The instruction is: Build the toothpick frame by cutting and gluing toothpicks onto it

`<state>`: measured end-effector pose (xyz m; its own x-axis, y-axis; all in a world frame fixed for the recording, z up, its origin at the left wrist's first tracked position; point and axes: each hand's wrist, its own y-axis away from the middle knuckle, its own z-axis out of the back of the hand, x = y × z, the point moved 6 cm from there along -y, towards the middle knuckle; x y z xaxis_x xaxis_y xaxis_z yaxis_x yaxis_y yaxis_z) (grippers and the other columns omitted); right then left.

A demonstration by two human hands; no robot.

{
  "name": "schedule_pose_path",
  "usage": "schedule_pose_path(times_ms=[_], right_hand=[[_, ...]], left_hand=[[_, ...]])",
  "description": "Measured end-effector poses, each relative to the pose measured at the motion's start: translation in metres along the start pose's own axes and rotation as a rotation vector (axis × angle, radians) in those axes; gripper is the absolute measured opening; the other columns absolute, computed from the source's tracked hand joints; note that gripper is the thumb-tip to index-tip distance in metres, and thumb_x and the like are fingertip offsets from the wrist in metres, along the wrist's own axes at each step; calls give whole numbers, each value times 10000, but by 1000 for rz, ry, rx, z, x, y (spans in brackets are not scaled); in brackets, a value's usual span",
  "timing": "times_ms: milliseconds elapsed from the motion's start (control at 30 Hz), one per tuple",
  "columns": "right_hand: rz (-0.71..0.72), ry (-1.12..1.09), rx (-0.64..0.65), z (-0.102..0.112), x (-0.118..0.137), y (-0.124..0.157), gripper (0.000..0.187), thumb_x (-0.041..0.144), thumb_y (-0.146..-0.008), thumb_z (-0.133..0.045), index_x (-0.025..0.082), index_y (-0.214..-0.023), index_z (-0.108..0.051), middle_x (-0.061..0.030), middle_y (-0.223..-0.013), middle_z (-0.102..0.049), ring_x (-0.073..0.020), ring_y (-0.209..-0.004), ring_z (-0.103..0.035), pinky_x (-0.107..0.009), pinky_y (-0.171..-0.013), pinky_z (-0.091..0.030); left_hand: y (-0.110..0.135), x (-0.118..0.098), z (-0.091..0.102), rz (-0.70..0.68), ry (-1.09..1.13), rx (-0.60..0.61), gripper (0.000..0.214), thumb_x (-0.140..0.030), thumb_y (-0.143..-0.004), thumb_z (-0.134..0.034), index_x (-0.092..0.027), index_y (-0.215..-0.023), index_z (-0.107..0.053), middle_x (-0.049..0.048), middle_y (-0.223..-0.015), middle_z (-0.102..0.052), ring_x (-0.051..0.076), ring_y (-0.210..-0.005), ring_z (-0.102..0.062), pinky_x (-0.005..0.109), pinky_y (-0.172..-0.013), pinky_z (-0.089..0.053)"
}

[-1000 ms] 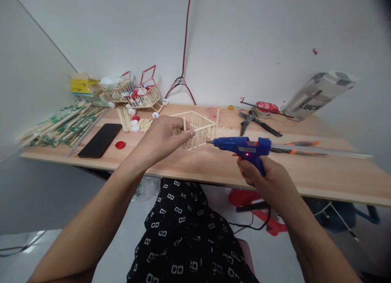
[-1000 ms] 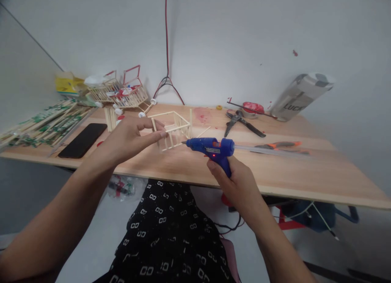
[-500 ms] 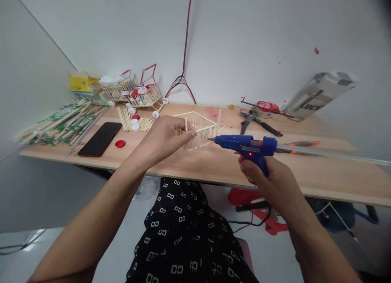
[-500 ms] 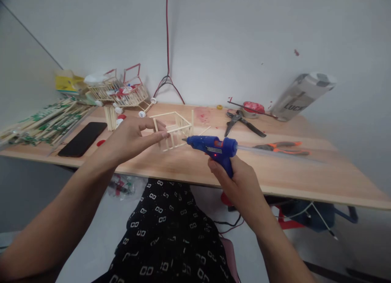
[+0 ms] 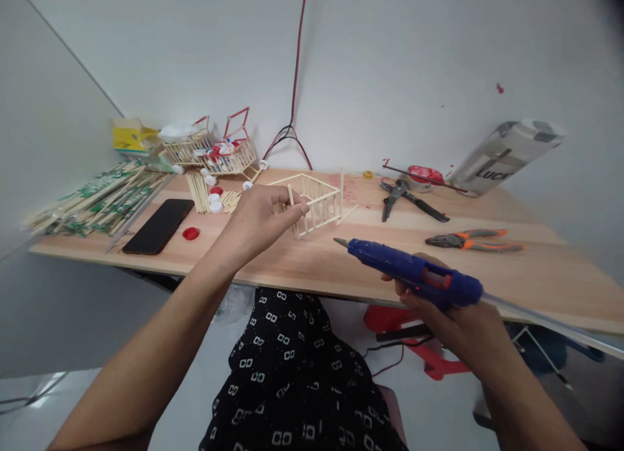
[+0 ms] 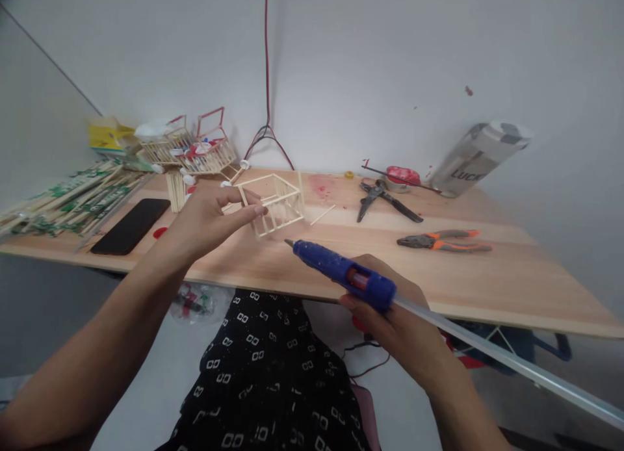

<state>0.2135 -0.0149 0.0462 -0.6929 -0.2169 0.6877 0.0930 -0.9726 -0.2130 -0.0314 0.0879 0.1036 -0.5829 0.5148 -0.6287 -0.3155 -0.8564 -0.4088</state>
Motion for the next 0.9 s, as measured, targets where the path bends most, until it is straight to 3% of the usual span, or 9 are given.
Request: schedule_pose_path(times_ms=[67, 167, 267, 433, 600, 900], right_hand=[[-9, -3, -100, 7, -1, 1, 202, 437, -830, -569, 248, -849, -638, -49, -891, -694, -254, -828, -646, -341, -723, -500], [-92, 99, -347, 29, -13, 0, 240, 447, -849, -526, 258, -906, -662, -49, -865, -690, -271, -847, -639, -392, -807, -473], [-130, 306, -478, 54, -34, -9, 295, 443, -878, -496, 231, -1020, -644, -100, -990, -683, -294, -919, -632, -405, -835, -450], [-132, 694, -383, 90, -95, -30, 391, 335, -913, -463, 137, -1243, -529, -218, -1178, -584, -315, -1117, -541, -372, -845, -429], [-278, 818, -270, 116, -160, -30, 447, 438, -932, -420, 78, -1123, -606, -240, -1013, -616, -328, -998, -564, -381, -821, -411], [-301, 754, -234, 120, -186, -30, 653, 597, -870, -475, 96, -1288, -516, -271, -1153, -603, -365, -1064, -573, -393, -806, -424]], left_hand=[[-1, 2, 0, 0, 3, -14, 192, -324, -828, -592, -198, -772, -725, 19, -888, -745, 184, -845, -660, 321, -810, -478], [-1, 3, 0, -6, 8, -36, 198, -319, -834, -580, -203, -764, -724, 15, -894, -744, 186, -857, -658, 325, -821, -477], [-2, 3, 2, -2, 8, -45, 186, -301, -835, -579, -206, -772, -726, 15, -915, -746, 187, -869, -662, 321, -814, -480], [-3, 5, 4, 1, 12, -49, 178, -325, -828, -604, -214, -771, -730, 21, -904, -752, 198, -871, -672, 324, -797, -494], [-6, 10, 1, 10, 8, -37, 168, -346, -819, -620, -236, -761, -733, 16, -914, -752, 201, -869, -675, 339, -805, -503], [-10, 4, -5, -9, 16, -2, 176, -351, -825, -609, -228, -769, -722, 34, -938, -752, 210, -887, -674, 353, -819, -497]])
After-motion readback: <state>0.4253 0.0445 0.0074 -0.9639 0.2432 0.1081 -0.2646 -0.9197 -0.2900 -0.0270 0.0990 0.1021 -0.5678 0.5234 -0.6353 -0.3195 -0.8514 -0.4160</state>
